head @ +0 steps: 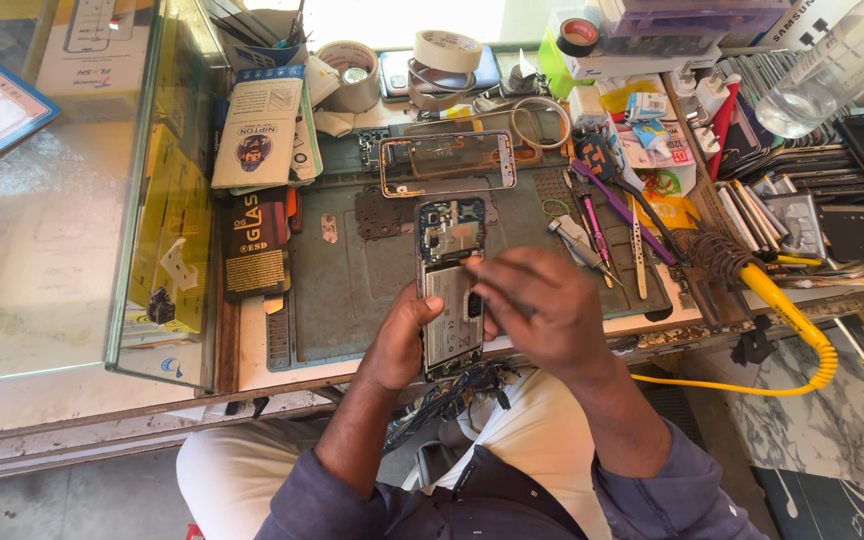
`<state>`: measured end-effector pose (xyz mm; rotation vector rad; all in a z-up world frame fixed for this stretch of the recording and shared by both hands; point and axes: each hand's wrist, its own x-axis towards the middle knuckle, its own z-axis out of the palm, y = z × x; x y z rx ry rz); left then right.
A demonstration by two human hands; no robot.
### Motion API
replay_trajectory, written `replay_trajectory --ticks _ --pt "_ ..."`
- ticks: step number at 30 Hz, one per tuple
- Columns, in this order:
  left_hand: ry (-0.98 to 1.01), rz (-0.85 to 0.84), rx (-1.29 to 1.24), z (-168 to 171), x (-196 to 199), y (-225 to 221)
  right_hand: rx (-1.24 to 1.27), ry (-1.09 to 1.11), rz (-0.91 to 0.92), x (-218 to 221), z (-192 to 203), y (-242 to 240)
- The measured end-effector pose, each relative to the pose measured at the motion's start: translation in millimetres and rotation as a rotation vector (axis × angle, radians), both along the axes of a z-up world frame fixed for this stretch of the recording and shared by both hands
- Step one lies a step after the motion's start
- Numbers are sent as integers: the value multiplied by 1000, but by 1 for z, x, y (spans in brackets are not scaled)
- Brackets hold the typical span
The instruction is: The person disassembles a smartphone on a cluttered workbench. They use a screwdriver to remove screws, a plastic pry tool to separate the screen, and tweezers to handle internal components. The person also applies a liquid from a bottle to the device's interior.
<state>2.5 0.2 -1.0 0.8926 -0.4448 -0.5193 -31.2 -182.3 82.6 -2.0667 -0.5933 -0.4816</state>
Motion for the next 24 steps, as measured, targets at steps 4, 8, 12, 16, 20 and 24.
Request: replay_trajectory --ticks 4,8,12,16,20,24 --pt "-37 -29 21 4 -3 2 -22 -90 -141 7 -5 -5" --pt "-32 -46 7 6 -2 2 -58 -130 -52 13 -2 -10" --pt "-15 -31 11 5 -4 1 -31 -66 -7 16 0 -15" --pt "-45 -29 39 6 -5 2 109 47 -4 15 -7 -15" --pt "-77 -19 54 10 -7 4 398 242 0 15 -26 -13" --pt "-56 -40 22 12 -7 3 551 352 -8 18 -44 -17"
